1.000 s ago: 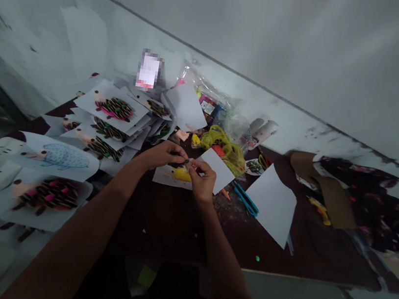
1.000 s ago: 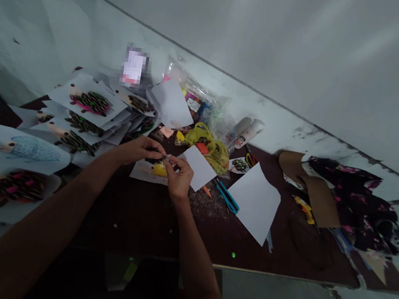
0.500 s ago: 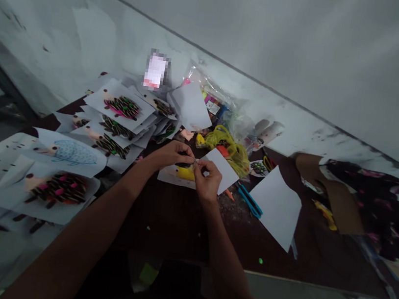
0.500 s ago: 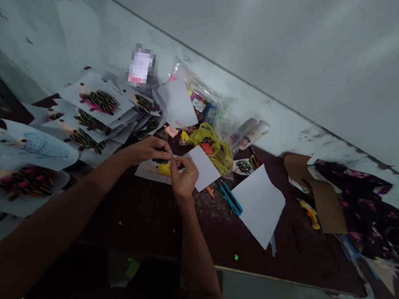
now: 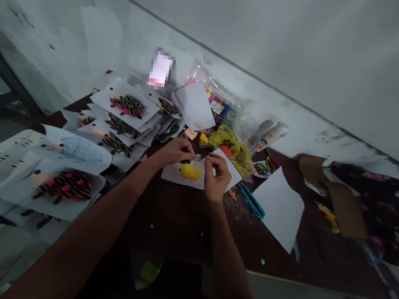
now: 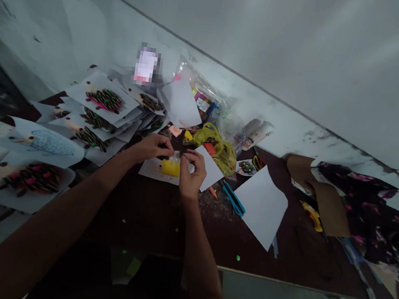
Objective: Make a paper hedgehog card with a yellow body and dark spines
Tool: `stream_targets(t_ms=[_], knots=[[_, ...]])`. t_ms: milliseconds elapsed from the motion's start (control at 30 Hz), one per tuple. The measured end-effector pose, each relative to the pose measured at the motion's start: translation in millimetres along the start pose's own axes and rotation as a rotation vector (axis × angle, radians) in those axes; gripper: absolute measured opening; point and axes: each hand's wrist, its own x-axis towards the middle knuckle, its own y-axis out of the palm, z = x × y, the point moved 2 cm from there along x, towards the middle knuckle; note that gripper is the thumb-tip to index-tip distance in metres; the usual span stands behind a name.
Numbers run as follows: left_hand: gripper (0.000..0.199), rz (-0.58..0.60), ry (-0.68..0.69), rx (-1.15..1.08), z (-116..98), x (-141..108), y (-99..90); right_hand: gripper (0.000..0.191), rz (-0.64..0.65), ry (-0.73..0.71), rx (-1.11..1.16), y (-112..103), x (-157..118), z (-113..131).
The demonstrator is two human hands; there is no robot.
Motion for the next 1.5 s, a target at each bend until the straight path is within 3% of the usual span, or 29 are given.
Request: stream_targets(t_ms=[100, 200, 367, 500, 667, 867, 1233, 1500], knots=[[0.015, -0.041, -0.071, -0.191, 1.3, -1.0, -6.1, 0.02, 0.01, 0.053, 0.025, -5.6, 3.7, -2.5], [0.026, -0.128, -0.092, -0.21, -1.0, -3.3, -14.9, 0.019, 0.057, 0.054, 0.018, -11.6, 6.1, -4.8], [0.014, -0.21, -0.081, 0.026, 1.5, -0.6, -26.7, 0.013, 0.113, 0.052, -0.085, -23.3, 5.7, -8.2], [0.021, -0.24, -0.078, 0.336, 14.5, 4.1, -31.5, 0.013, 0.172, 0.114, -0.123, -32.7, -0.3, -12.8], [0.014, -0.173, -0.095, 0.606, 29.4, 4.0, -31.8, 0.014, 0.253, 0.196, -0.188, -38.4, -9.7, -16.2], [0.005, -0.127, -0.126, 0.58, 35.0, 2.5, -32.8, 0.02, 0.304, 0.15, -0.244, -37.0, -13.6, -18.0], [0.024, -0.021, -0.204, 0.848, 16.2, -5.7, -26.2, 0.013, 0.344, 0.198, -0.419, -39.4, -16.9, -20.4], [0.026, -0.01, -0.188, 0.865, 15.9, -6.4, -26.5, 0.01, 0.385, 0.169, -0.448, -35.1, -21.4, -25.9]])
